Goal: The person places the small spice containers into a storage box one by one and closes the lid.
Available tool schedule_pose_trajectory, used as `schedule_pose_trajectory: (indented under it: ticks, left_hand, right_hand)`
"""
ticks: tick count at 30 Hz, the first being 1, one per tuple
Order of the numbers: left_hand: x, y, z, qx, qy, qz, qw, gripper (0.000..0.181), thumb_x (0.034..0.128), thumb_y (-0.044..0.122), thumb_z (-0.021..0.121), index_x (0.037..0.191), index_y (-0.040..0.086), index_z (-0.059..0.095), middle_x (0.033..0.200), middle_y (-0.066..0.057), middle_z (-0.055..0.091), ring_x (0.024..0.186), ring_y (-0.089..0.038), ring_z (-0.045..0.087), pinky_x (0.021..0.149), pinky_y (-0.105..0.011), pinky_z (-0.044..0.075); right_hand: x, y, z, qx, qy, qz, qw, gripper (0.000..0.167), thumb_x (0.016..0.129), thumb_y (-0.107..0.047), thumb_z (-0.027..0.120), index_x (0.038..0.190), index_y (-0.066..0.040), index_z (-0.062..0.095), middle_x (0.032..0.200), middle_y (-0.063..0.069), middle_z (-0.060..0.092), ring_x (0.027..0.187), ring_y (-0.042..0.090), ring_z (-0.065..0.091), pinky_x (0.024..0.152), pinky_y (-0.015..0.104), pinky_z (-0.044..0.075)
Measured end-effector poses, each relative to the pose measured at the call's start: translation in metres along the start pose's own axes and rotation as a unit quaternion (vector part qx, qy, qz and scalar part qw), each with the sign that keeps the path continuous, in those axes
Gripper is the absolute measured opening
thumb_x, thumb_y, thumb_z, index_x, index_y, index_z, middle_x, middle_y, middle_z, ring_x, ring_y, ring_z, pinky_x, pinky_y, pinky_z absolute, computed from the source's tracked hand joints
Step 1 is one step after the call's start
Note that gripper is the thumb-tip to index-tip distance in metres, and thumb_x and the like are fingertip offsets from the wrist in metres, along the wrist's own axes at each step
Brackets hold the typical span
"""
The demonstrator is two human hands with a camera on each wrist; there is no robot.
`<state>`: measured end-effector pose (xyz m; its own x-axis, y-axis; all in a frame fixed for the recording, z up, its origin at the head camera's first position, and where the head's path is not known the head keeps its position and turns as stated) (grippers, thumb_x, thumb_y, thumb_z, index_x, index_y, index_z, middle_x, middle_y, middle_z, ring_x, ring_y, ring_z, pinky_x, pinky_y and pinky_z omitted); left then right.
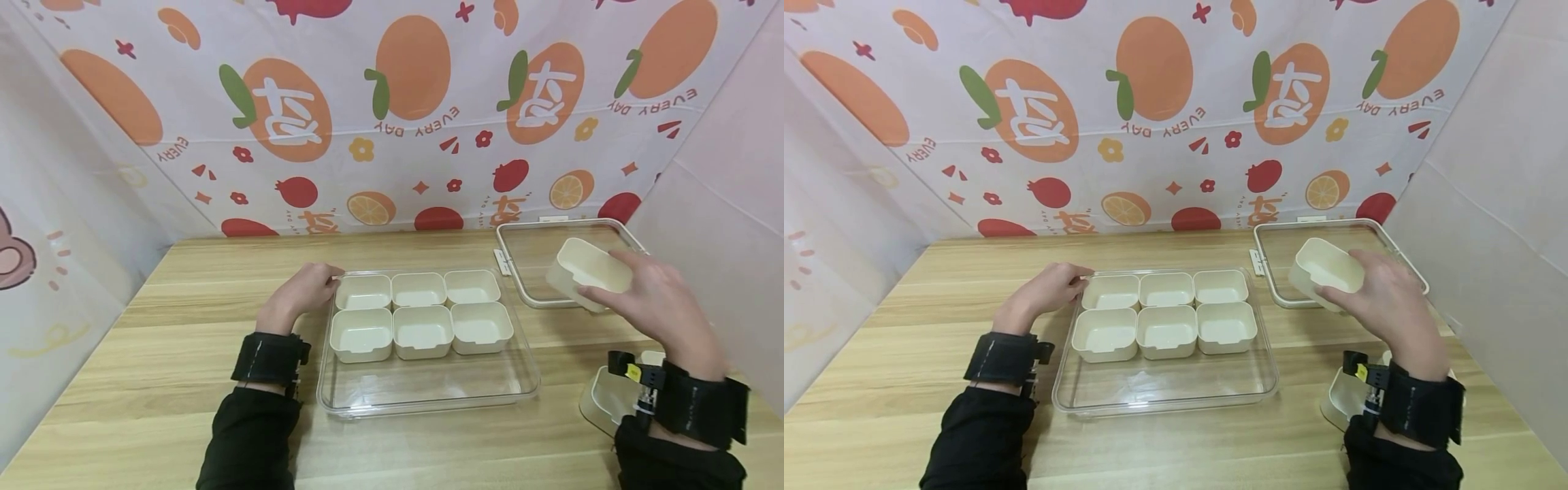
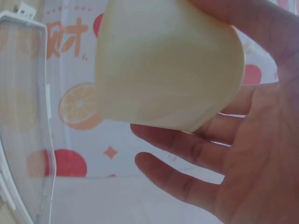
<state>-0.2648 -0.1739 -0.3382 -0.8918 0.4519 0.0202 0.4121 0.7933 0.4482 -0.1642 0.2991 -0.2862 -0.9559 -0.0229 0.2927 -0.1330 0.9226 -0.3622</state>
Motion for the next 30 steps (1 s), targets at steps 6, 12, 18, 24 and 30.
schedule_pose_trajectory:
  ticks: [6, 12, 18, 24, 30]
  left_hand:
    - [0.001, -0.001, 0.001, 0.003, 0.002, 0.000, 1.0000, 0.030, 0.0984, -0.005, 0.052, 0.125, -0.015, 0.063, 0.109, -0.025, 0.066, 0.063, -0.019, 0.045, 0.061, -0.032, 0.039]
    - [0.001, 0.000, 0.000, 0.000, 0.002, -0.001, 1.0000, 0.030, 0.0981, -0.006, 0.052, 0.125, -0.016, 0.063, 0.109, -0.025, 0.066, 0.062, -0.018, 0.044, 0.060, -0.031, 0.038]
    - [0.001, 0.000, 0.000, 0.005, 0.004, 0.003, 1.0000, 0.030, 0.0974, -0.007, 0.052, 0.124, -0.016, 0.063, 0.113, -0.027, 0.066, 0.067, -0.020, 0.048, 0.064, -0.033, 0.041]
    - [0.001, 0.000, 0.000, -0.001, 0.003, 0.002, 1.0000, 0.031, 0.0974, -0.007, 0.051, 0.125, -0.016, 0.062, 0.111, -0.027, 0.066, 0.062, -0.018, 0.044, 0.060, -0.031, 0.039]
    - [0.000, 0.000, 0.000, -0.003, 0.004, 0.005, 1.0000, 0.031, 0.0970, -0.007, 0.051, 0.124, -0.016, 0.062, 0.105, -0.024, 0.066, 0.060, -0.017, 0.041, 0.059, -0.031, 0.037]
  right_hand:
    - [0.000, -0.018, -0.001, 0.003, 0.019, -0.021, 0.9996, 0.076, 0.081, -0.036, 0.083, 0.134, 0.009, 0.053, 0.122, 0.033, 0.058, 0.092, 0.041, 0.053, 0.068, 0.044, 0.037]
    - [0.001, -0.032, 0.001, 0.006, 0.020, -0.036, 0.9991, 0.076, 0.081, -0.035, 0.084, 0.134, 0.010, 0.054, 0.127, 0.034, 0.056, 0.106, 0.046, 0.052, 0.080, 0.058, 0.043]
    - [-0.001, -0.043, 0.000, 0.004, 0.043, -0.072, 0.9965, 0.074, 0.077, -0.033, 0.086, 0.131, 0.008, 0.057, 0.125, 0.031, 0.058, 0.110, 0.048, 0.054, 0.085, 0.064, 0.043]
    - [-0.003, -0.053, 0.001, 0.013, 0.053, -0.090, 0.9945, 0.073, 0.075, -0.031, 0.088, 0.130, 0.007, 0.059, 0.124, 0.029, 0.059, 0.112, 0.046, 0.054, 0.086, 0.064, 0.043]
    - [-0.004, -0.069, 0.005, 0.008, 0.057, -0.130, 0.9898, 0.074, 0.072, -0.032, 0.089, 0.129, 0.007, 0.060, 0.122, 0.029, 0.063, 0.112, 0.047, 0.057, 0.088, 0.064, 0.044]
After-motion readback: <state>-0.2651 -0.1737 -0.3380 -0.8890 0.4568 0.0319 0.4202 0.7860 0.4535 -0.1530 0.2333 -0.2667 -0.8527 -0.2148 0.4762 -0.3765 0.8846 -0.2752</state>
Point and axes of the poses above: each hand's wrist, its own x-axis towards the middle knuckle, its own z-axis out of the palm, y = z × x, the point moved 2 cm from there along x, towards the middle knuckle
